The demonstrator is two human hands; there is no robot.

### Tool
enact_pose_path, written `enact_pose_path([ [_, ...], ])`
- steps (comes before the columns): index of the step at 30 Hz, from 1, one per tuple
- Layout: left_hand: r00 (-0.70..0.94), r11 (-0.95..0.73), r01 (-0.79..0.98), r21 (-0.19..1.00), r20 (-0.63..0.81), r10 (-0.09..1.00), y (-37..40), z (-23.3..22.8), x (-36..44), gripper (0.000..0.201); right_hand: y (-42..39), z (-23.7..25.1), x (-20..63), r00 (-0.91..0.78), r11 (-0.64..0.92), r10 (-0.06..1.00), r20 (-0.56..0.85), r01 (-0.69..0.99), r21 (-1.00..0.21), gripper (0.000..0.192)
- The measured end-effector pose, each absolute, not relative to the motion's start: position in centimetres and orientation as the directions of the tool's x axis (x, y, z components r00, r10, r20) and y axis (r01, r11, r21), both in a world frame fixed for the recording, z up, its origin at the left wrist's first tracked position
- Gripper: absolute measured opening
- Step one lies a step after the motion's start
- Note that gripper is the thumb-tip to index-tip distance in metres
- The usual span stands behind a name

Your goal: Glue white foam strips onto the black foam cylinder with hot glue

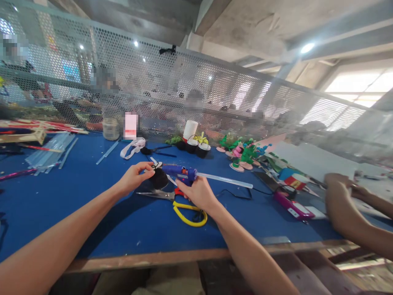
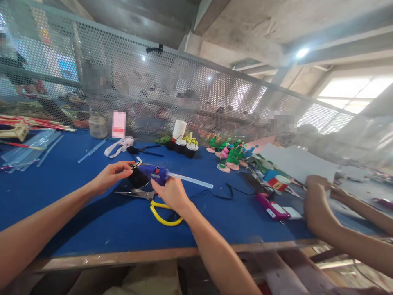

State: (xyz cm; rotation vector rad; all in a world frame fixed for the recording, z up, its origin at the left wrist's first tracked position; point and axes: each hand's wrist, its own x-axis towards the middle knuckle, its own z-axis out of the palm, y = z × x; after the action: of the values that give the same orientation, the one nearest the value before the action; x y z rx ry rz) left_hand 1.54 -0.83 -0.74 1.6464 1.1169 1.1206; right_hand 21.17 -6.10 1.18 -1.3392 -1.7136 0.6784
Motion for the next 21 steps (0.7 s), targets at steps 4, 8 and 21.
enact_pose_path([
  [4,0.213,-0.275,0.231,0.933,0.227,0.950,-0.69,-0.87,1.40,0.031,-6.12,1.07,21.05,-0.073,0.294,0.950,0.304,0.544,-0.786,0.020],
  [8,0.231,-0.315,0.248,0.916,0.260,0.938,-0.56,-0.91,1.27,0.033,-6.02,0.75,21.01,-0.088,0.326,0.935,0.345,0.601,-0.730,0.015],
  [21,0.268,-0.307,0.255,0.917,0.238,0.934,-0.95,-0.47,1.37,0.034,-5.92,0.86,21.11,-0.088,0.335,0.928,0.363,0.628,-0.703,0.013],
])
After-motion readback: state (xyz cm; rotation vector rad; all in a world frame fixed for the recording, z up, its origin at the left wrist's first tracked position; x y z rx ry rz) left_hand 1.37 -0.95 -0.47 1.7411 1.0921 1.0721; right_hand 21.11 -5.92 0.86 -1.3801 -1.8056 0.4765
